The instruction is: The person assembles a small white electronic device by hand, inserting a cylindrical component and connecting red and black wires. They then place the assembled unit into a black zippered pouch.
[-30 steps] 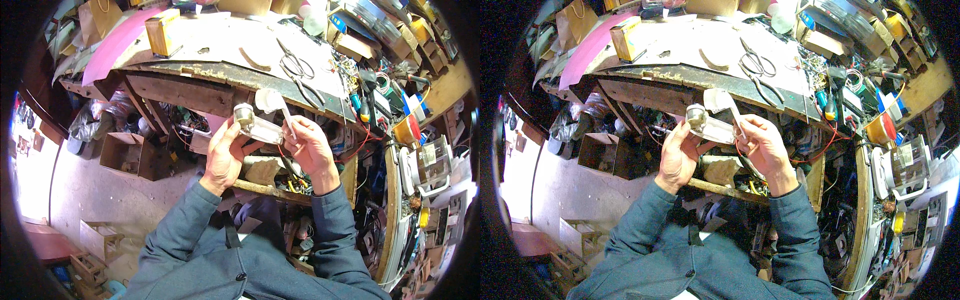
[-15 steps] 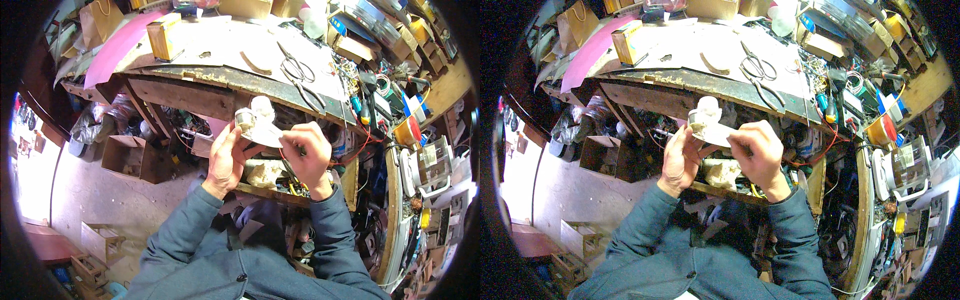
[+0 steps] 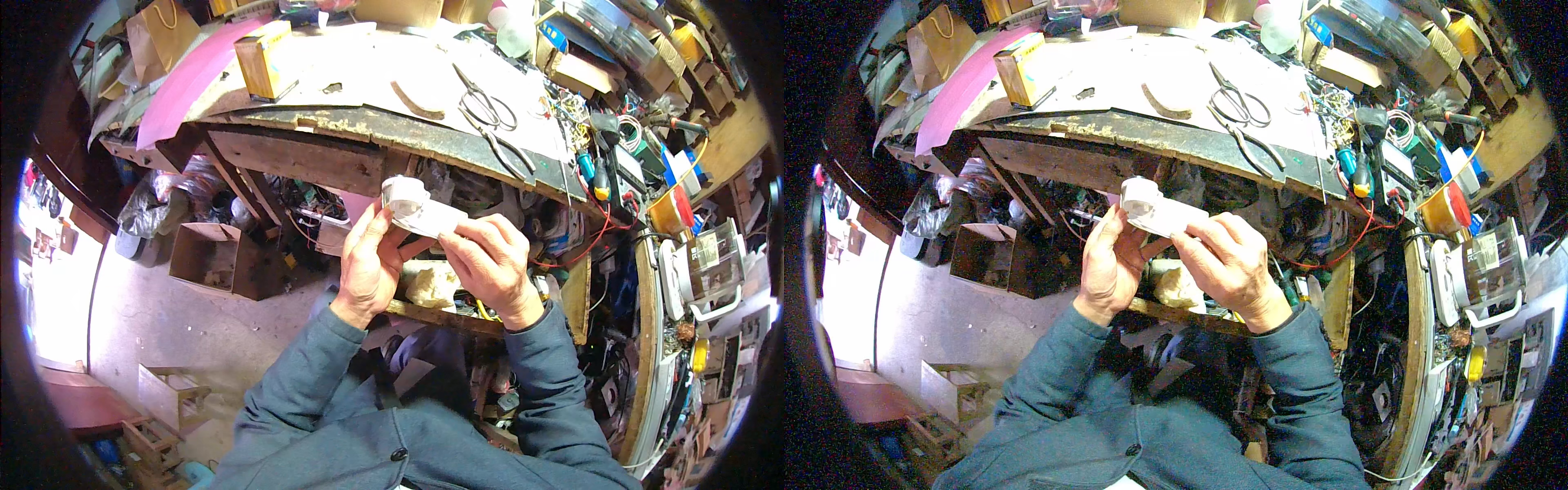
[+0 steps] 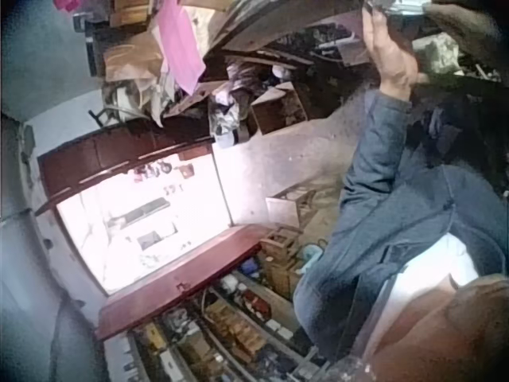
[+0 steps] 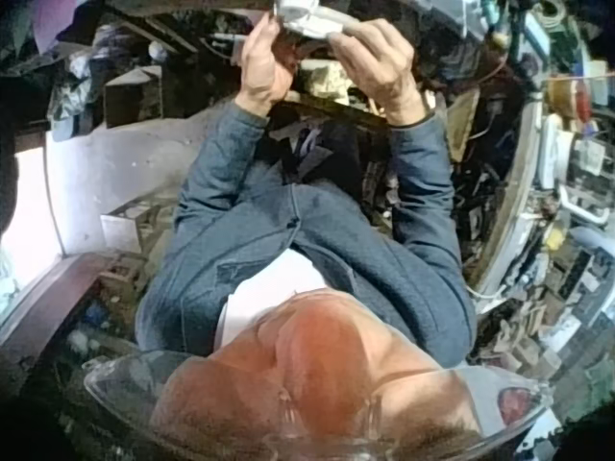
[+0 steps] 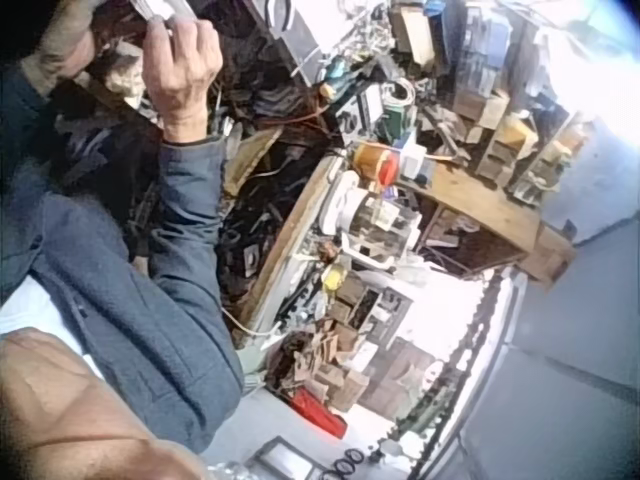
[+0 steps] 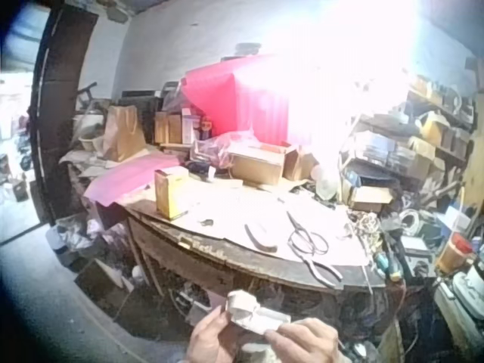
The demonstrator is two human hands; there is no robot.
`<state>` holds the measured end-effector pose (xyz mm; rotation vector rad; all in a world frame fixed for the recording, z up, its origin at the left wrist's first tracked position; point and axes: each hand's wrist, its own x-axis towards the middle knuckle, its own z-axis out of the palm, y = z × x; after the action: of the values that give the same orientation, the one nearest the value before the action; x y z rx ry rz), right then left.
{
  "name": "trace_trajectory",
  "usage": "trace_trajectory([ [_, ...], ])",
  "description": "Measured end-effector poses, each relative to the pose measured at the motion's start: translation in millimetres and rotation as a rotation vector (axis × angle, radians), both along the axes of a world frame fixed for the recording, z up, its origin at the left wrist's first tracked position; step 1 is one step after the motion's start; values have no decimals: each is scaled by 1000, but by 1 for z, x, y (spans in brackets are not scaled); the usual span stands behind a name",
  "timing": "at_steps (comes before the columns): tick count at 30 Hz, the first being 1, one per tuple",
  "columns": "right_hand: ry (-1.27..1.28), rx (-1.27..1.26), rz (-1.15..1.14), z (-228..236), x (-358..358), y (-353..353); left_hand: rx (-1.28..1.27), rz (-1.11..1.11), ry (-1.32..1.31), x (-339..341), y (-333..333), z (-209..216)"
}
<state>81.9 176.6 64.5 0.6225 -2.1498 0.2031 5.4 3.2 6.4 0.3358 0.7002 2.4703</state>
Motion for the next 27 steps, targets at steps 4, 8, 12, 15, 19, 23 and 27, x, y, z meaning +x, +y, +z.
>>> trace_trajectory([
  [4,-16,-9,7,-2,0,0,6,-7,-17,-1,-1,-2],
  [8,-22,-25,3,-1,0,-2,22,-15,-33,-1,-2,0],
  [12,-42,-43,6,0,0,-2,22,-15,-31,-1,-1,0],
  [15,-70,-76,-8,3,1,-6,29,-16,-33,-1,-2,1],
  [19,-63,-83,-12,4,1,-7,33,-17,-44,-1,-2,0],
  [23,-53,-136,-5,2,0,-4,0,-19,-51,-2,-1,1],
  [27,-180,-547,-4,3,4,-3,-9,-20,-47,-1,0,1],
])
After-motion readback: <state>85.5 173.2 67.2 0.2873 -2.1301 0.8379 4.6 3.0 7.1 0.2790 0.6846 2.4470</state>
